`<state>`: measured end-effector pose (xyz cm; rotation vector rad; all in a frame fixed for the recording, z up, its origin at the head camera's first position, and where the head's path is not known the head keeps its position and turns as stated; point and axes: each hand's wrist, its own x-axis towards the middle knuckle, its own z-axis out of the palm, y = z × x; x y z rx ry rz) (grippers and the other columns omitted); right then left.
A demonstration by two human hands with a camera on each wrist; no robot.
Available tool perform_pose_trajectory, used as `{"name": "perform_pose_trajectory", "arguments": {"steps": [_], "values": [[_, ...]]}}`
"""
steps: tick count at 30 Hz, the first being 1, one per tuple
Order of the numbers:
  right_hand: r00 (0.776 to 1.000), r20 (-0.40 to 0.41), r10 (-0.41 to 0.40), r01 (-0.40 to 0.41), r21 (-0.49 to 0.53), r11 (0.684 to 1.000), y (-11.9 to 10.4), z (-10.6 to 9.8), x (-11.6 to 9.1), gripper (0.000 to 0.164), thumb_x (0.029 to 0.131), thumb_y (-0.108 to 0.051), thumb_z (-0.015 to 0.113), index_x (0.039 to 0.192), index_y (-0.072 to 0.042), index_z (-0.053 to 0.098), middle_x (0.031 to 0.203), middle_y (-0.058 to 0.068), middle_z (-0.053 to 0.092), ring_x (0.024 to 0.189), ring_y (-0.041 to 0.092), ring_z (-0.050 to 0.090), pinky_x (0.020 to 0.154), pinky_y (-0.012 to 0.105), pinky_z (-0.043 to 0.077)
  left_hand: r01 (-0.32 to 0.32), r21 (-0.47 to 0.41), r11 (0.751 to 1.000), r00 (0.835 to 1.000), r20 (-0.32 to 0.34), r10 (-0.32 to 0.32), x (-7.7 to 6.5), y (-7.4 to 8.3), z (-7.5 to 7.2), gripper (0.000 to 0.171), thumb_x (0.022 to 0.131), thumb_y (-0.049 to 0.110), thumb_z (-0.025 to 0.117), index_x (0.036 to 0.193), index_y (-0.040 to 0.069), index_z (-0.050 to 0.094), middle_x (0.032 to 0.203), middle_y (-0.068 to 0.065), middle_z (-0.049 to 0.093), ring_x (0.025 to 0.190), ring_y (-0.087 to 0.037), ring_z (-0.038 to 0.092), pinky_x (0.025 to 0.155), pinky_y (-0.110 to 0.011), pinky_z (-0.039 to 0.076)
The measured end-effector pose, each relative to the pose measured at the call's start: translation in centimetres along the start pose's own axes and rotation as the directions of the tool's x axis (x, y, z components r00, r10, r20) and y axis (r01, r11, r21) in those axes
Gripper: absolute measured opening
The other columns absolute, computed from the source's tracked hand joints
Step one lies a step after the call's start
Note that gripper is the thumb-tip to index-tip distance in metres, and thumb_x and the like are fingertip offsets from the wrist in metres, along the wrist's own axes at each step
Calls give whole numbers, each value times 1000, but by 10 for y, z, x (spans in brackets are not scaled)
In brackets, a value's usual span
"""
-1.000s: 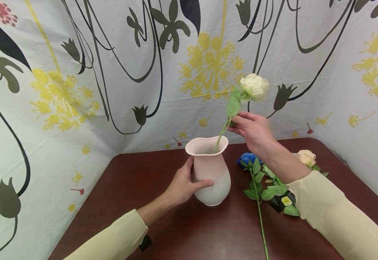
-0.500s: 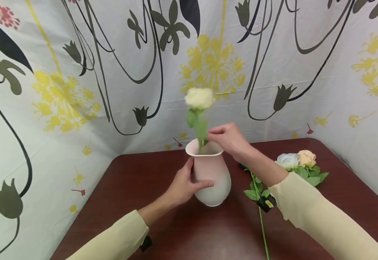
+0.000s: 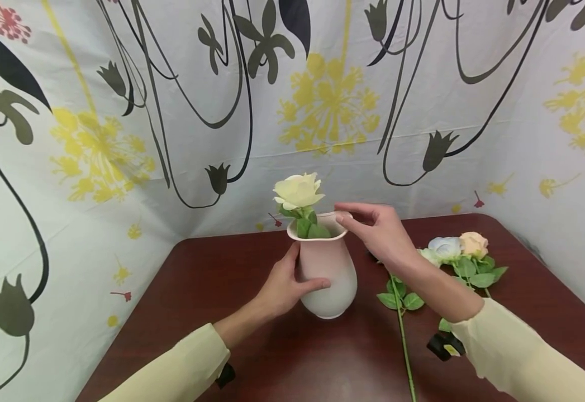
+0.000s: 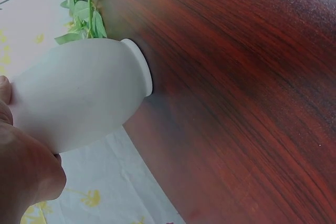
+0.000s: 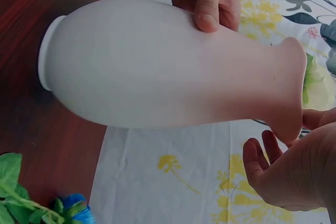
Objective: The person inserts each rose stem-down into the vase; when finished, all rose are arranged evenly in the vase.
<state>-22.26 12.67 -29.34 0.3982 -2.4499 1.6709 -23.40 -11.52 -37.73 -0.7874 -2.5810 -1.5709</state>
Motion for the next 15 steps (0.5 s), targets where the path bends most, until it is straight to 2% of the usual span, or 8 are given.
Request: {"name": "perform_pose_trajectory", "arguments": {"steps": [1, 3, 9, 15], "values": [[1000, -1, 4, -4, 14, 1000, 0, -2, -2, 47, 104, -47, 69, 145, -24, 67, 146, 1, 64, 121, 27, 65, 99, 50, 54, -1, -1, 1000, 1000, -1, 1, 0, 0, 0, 93, 86, 33, 92, 160, 22, 37, 144, 2, 59, 125, -16, 60, 108, -42, 50], [1000, -1, 9, -9, 43, 999, 2, -5, -5, 51, 104, -46, 69, 148, -20, 64, 152, 2, 60, 148, 22, 46, 116, 54, 43, -1, 0, 1000, 1000, -2, 1, 0, -1, 0, 92, 86, 33, 92, 160, 22, 37, 144, 2, 59, 125, -16, 60, 108, -42, 50], [999, -1, 52, -51, 102, 993, 7, -16, -9, 57, 105, -45, 68, 154, -18, 57, 151, 1, 61, 147, 20, 48, 120, 50, 39, 7, -6, 1000, 1000, -3, -7, 1, -1, 0, 92, 86, 32, 92, 160, 21, 37, 145, 1, 59, 127, -16, 59, 110, -42, 49], [998, 0, 63, -62, 125, 990, 17, -27, -12, 63, 104, -43, 69, 158, -15, 52, 154, 5, 58, 145, 24, 51, 120, 48, 39, 14, -3, 1000, 1000, -1, -14, 1, -1, 1, 92, 86, 32, 92, 159, 21, 38, 145, 1, 59, 127, -17, 59, 111, -42, 49]]}}
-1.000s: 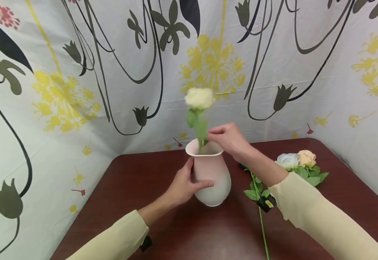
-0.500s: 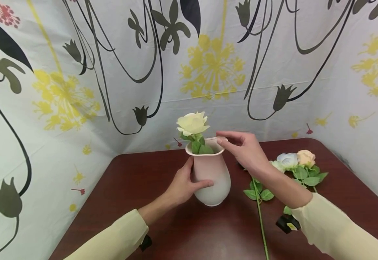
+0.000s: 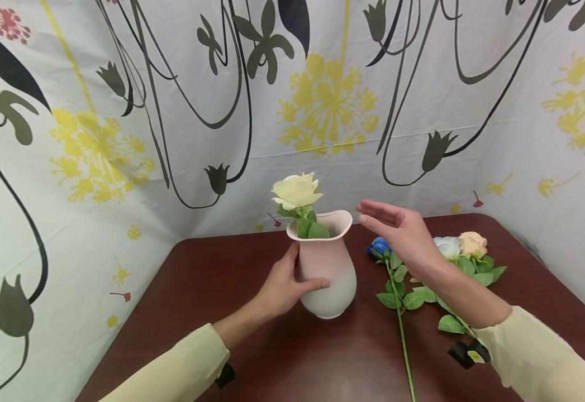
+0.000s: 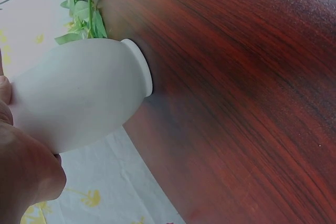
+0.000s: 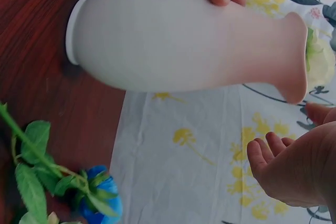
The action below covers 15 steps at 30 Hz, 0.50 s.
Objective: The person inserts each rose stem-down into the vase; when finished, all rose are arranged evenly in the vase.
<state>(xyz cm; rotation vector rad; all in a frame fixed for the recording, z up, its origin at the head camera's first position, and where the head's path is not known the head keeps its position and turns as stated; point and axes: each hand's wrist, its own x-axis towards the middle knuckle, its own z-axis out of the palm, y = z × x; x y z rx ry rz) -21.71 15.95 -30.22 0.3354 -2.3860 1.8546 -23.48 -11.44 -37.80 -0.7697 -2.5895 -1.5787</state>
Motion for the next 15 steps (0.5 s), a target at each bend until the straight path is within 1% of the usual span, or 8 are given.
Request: {"name": "perform_pose_trajectory", "arguments": {"steps": [1, 4, 7, 10, 15], "values": [[1000, 2, -1, 1, 8, 1000, 2, -2, 0, 64, 104, -42, 70, 159, -15, 51, 155, 6, 58, 145, 24, 51, 119, 45, 41, 1, -1, 1000, 1000, 0, -1, 0, 0, 0, 92, 86, 32, 92, 159, 21, 38, 145, 1, 59, 127, -17, 59, 111, -42, 49], [1000, 6, 5, -5, 26, 1000, 7, -7, -1, 68, 102, -42, 73, 159, -14, 49, 156, 5, 57, 146, 22, 51, 113, 30, 47, -1, -5, 1000, 1000, 0, 1, -1, 0, 0, 92, 86, 32, 92, 159, 21, 38, 145, 1, 58, 128, -16, 59, 111, -42, 48], [1000, 4, 8, -8, 46, 999, 14, -11, -1, 70, 101, -40, 75, 160, -12, 48, 157, 7, 55, 147, 23, 49, 106, 20, 48, -7, -3, 1000, 1000, -2, 7, -1, 0, 0, 91, 86, 31, 92, 159, 21, 38, 145, 1, 59, 127, -16, 59, 111, -42, 49], [1000, 3, 13, -13, 50, 999, 20, -16, -2, 72, 101, -39, 75, 161, -12, 46, 159, 9, 53, 148, 26, 48, 104, 18, 48, -11, -2, 1000, 1000, -4, 11, -1, -1, 0, 91, 86, 30, 93, 159, 20, 39, 144, 1, 59, 127, -16, 59, 110, -42, 49], [1000, 2, 22, -23, 21, 1000, 32, -22, -5, 73, 101, -38, 75, 163, -13, 43, 161, 10, 50, 149, 28, 46, 102, 15, 48, -13, 13, 1000, 1000, -5, 13, 0, -1, -1, 92, 85, 31, 93, 159, 21, 38, 145, 1, 59, 128, -16, 59, 111, -42, 48]]}}
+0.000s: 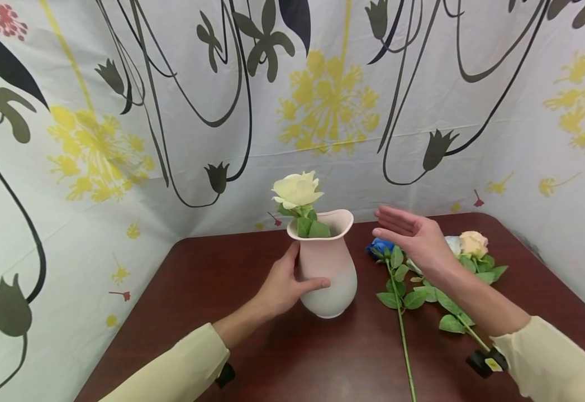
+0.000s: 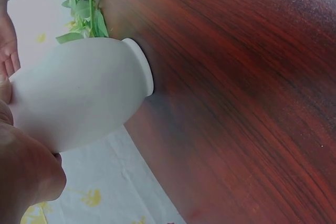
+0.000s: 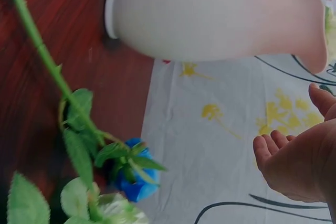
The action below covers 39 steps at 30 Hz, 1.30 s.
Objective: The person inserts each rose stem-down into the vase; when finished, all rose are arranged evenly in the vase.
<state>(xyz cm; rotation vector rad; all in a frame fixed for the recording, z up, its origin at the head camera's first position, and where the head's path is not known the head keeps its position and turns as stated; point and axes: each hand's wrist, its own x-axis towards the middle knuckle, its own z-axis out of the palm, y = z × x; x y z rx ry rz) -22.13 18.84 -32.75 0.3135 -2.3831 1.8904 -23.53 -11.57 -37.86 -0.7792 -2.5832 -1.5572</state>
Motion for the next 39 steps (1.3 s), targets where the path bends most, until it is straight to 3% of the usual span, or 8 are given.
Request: {"name": "perform_pose_trajectory", "arguments": {"steps": [19, 28, 35, 39], "values": [[992, 28, 122, -119, -82, 989, 55, -16, -18, 80, 104, -40, 71, 165, -5, 33, 164, 17, 42, 152, 37, 39, 91, 10, 49, 3, 5, 1000, 1000, -1, -3, 1, 2, 0, 92, 85, 31, 93, 159, 21, 39, 146, 1, 60, 128, -15, 59, 112, -42, 48], [988, 33, 153, -148, -119, 982, 71, -18, -23, 79, 104, -37, 71, 164, 1, 34, 162, 24, 42, 149, 42, 42, 94, 26, 57, 7, 5, 1000, 1000, 1, -7, 0, 2, 0, 93, 85, 32, 93, 159, 21, 39, 146, 2, 59, 128, -15, 59, 112, -42, 48], [989, 20, 147, -141, -178, 974, 80, -20, -28, 79, 103, -37, 73, 161, 4, 38, 160, 26, 45, 148, 44, 42, 89, 12, 48, 11, 11, 1000, 1000, 2, -11, 0, 2, -1, 93, 85, 33, 93, 160, 22, 38, 147, 2, 59, 129, -15, 58, 113, -43, 47], [988, 15, 154, -148, -211, 966, 84, -19, -31, 77, 103, -38, 72, 159, 4, 40, 158, 26, 48, 146, 44, 46, 92, 17, 51, 10, 8, 1000, 1000, 0, -10, 0, 1, -1, 94, 85, 33, 93, 160, 22, 38, 148, 2, 58, 130, -15, 58, 113, -43, 47]]}}
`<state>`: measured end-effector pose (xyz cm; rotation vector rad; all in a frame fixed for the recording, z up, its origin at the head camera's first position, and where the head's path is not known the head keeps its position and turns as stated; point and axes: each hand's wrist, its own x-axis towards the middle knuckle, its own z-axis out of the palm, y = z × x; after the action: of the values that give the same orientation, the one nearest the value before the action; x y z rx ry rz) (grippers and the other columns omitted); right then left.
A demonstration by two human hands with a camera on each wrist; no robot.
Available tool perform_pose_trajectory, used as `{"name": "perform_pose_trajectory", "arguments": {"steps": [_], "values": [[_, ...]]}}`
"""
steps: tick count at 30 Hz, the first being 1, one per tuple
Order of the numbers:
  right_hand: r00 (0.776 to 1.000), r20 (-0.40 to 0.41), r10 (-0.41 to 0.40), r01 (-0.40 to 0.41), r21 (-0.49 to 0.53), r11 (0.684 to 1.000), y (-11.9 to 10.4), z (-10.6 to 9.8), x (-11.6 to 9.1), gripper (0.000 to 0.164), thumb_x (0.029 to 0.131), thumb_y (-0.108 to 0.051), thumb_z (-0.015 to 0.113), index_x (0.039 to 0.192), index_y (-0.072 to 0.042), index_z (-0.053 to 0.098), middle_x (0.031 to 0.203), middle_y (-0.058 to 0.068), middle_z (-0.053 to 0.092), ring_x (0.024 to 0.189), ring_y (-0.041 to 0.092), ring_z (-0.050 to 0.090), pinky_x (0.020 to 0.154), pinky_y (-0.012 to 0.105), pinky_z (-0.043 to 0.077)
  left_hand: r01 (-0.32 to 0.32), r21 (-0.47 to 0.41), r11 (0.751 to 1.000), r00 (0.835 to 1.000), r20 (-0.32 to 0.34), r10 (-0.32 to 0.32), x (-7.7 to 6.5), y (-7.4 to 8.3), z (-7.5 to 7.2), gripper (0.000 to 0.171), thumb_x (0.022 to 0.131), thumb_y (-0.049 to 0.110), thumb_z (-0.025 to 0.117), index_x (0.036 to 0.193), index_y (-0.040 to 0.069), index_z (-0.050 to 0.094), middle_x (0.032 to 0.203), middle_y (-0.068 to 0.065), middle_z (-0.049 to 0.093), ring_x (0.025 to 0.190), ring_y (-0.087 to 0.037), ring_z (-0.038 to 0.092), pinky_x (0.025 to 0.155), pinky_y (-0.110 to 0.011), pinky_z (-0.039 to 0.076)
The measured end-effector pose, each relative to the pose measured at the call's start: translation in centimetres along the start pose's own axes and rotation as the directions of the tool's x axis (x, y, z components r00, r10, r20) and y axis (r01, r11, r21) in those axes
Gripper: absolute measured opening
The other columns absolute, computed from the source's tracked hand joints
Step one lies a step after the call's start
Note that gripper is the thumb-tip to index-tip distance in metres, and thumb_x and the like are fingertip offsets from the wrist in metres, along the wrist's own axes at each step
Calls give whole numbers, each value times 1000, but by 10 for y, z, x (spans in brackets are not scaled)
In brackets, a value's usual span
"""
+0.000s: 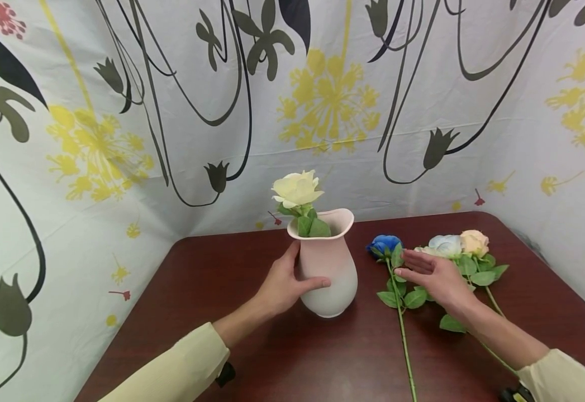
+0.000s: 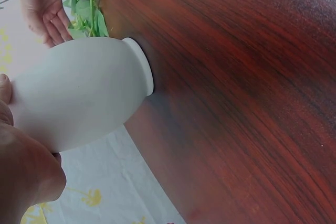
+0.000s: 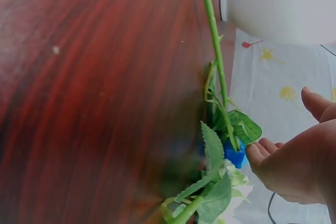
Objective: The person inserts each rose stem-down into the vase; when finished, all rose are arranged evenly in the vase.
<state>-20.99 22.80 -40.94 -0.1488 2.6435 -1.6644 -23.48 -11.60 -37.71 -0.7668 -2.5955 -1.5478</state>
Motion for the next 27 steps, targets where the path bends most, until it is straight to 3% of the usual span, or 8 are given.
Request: {"name": "perform_pose_trajectory", "arguments": {"steps": [5, 8, 20, 27], "values": [[1000, -1, 30, -30, -64, 997, 4, 3, -1, 77, 104, -40, 71, 159, 5, 41, 156, 27, 50, 144, 47, 48, 104, 48, 54, -5, -7, 1000, 1000, 4, 5, 0, 0, 0, 94, 85, 31, 93, 160, 22, 38, 147, 2, 58, 129, -15, 58, 113, -42, 47], [999, -5, 47, -48, -78, 996, 6, 4, -2, 77, 104, -40, 71, 158, 6, 42, 154, 29, 51, 141, 49, 50, 105, 57, 51, -4, -15, 1000, 1000, 5, 4, 0, 0, 0, 93, 85, 30, 93, 160, 22, 38, 147, 2, 58, 129, -15, 58, 113, -42, 47], [992, 23, 121, -119, -60, 991, 11, 9, 0, 80, 104, -29, 72, 158, 14, 32, 150, 37, 50, 140, 52, 48, 107, 59, 50, -21, -4, 1000, 1000, 1, 21, 1, 0, 0, 93, 85, 31, 93, 160, 20, 38, 146, 0, 59, 129, -17, 59, 112, -45, 48], [992, 25, 126, -124, -83, 989, 13, 11, 5, 78, 102, -20, 75, 153, 21, 33, 146, 40, 52, 132, 51, 57, 102, 55, 55, -19, 8, 1000, 1000, 0, 19, 1, -1, 0, 93, 85, 34, 93, 159, 22, 39, 146, 1, 59, 129, -17, 58, 112, -44, 48]]}}
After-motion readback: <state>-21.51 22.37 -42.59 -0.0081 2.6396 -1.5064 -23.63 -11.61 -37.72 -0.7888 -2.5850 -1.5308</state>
